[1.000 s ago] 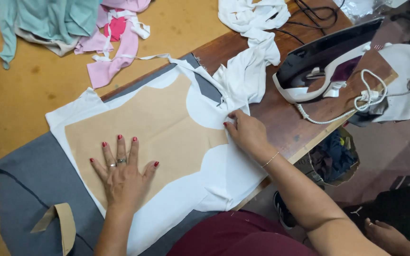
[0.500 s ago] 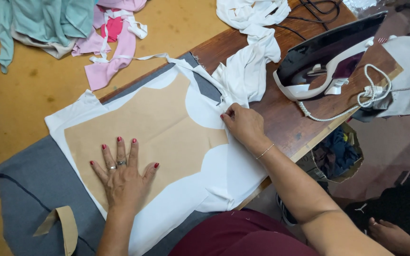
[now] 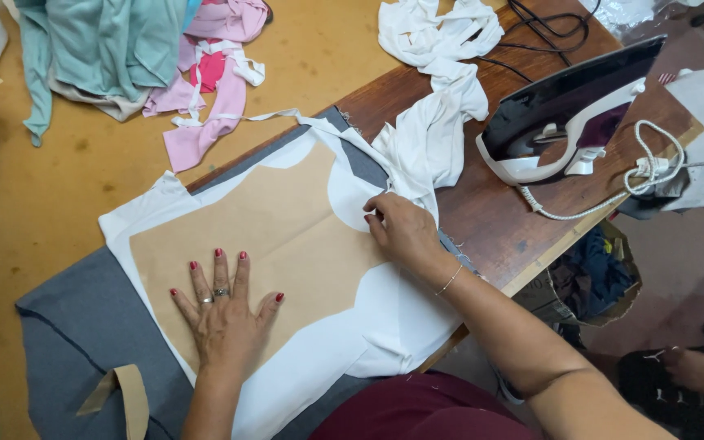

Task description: Tracing the outline of a paper pattern onto fabric using a pen and ironing the fabric.

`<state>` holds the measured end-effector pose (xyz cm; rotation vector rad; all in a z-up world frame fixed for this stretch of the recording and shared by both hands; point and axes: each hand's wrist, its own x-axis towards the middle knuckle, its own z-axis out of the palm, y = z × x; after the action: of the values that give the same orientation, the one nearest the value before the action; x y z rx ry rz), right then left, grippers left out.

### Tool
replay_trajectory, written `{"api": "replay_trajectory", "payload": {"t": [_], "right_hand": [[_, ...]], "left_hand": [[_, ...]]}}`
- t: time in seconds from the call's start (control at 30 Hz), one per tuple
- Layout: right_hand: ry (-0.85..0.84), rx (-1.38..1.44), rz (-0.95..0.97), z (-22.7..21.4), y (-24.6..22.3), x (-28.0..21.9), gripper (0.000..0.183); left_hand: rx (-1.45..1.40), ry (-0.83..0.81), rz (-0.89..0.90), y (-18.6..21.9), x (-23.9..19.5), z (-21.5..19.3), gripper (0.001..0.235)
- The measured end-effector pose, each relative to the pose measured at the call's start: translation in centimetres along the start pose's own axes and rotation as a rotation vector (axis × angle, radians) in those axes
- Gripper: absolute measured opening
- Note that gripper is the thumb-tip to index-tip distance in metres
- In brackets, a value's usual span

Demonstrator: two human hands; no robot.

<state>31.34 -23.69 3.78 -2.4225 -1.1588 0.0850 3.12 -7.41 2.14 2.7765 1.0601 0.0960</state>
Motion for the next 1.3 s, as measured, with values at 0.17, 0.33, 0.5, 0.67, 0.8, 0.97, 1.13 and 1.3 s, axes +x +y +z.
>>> {"api": "replay_trajectory", "payload": {"t": [0.17, 0.33, 0.5, 0.67, 0.8, 0.97, 1.13, 1.3], "right_hand": [[-0.101, -0.015, -0.001, -0.1, -1.0, 2.6, 0.020], [-0.077, -0.021, -0.162, 0.1, -1.3, 4.2, 0.022], [-0.167, -0.199, -0.103, -0.7, -3.2, 2.8, 0.025], [-0.176, -0.191, -0.130, 0.2, -2.8, 2.2, 0.026], [-0.147, -0.150, -0.228, 0.6, -3.2, 1.0, 0.031], [-0.102, -0.129, -0.328, 1.1, -3.5, -0.2, 0.032], [-0.072, -0.134, -0.359, 2.6, -2.0, -0.5, 0.035], [0.073, -0.072, -0.493, 4.0, 0.0, -0.2, 0.035]], "left_hand": [[0.011, 0.000, -0.006, -0.2, -0.2, 0.4, 0.085], [0.008, -0.041, -0.098, 0.3, -0.6, -0.7, 0.088], [-0.087, -0.070, -0.069, 0.3, -0.6, -1.1, 0.089], [-0.126, -0.088, -0.070, 0.2, -0.8, -1.5, 0.089], [-0.111, -0.096, -0.062, 0.1, -0.9, -0.8, 0.092], [-0.121, -0.096, -0.055, 0.2, -1.1, -1.3, 0.090], [-0.137, -0.065, -0.047, 0.0, -1.3, -0.7, 0.091], [-0.115, 0.003, -0.048, 0.2, -1.3, -0.9, 0.088]]}}
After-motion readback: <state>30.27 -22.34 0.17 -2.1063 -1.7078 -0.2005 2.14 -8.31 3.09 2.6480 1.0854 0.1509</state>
